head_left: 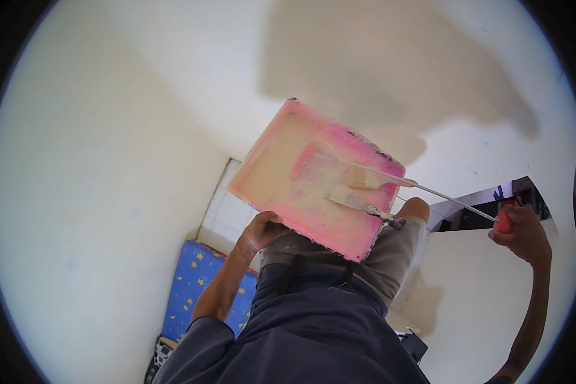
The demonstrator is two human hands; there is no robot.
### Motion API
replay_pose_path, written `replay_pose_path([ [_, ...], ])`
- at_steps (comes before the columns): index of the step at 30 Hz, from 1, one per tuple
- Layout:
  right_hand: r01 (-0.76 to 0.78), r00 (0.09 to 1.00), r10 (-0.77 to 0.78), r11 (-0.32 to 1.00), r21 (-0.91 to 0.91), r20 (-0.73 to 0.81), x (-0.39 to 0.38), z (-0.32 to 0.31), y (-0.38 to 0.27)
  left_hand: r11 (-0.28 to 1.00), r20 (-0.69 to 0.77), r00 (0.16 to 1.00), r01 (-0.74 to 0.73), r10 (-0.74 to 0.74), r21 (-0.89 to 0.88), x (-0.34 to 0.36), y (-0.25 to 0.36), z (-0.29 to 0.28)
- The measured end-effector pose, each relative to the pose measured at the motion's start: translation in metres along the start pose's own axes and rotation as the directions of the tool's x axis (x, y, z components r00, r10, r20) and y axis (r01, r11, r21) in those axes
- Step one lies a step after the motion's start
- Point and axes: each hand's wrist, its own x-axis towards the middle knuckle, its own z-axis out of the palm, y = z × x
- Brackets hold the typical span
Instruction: The person paints an interior wall using a roller and a brush, applying paint from a tray.
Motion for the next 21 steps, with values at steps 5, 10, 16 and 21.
replay_pose_path([
  [5,0.096,0.994,-0.099,0.994,-0.056,-0.054,0.015,0.035,0.010,0.998,-0.028,0.999,-0.026,0.024,-0.054,-0.004,-0.002,-0.014],
  [10,-0.091,0.993,0.088,0.995,0.030,0.078,-0.022,0.034,0.058,0.997,0.012,1.000,0.008,-0.007,-0.081,0.000,-0.002,-0.007],
  [16,-0.070,0.996,0.071,0.997,0.014,-0.054,-0.058,0.051,0.072,0.995,-0.013,1.000,0.021,-0.022,-0.102,0.004,-0.011,-0.017],
  [21,0.004,1.000,-0.008,0.974,0.227,0.020,-0.031,0.066,0.045,0.998,-0.006,1.000,0.001,-0.001,-0.065,-0.001,-0.006,-0.011],
])
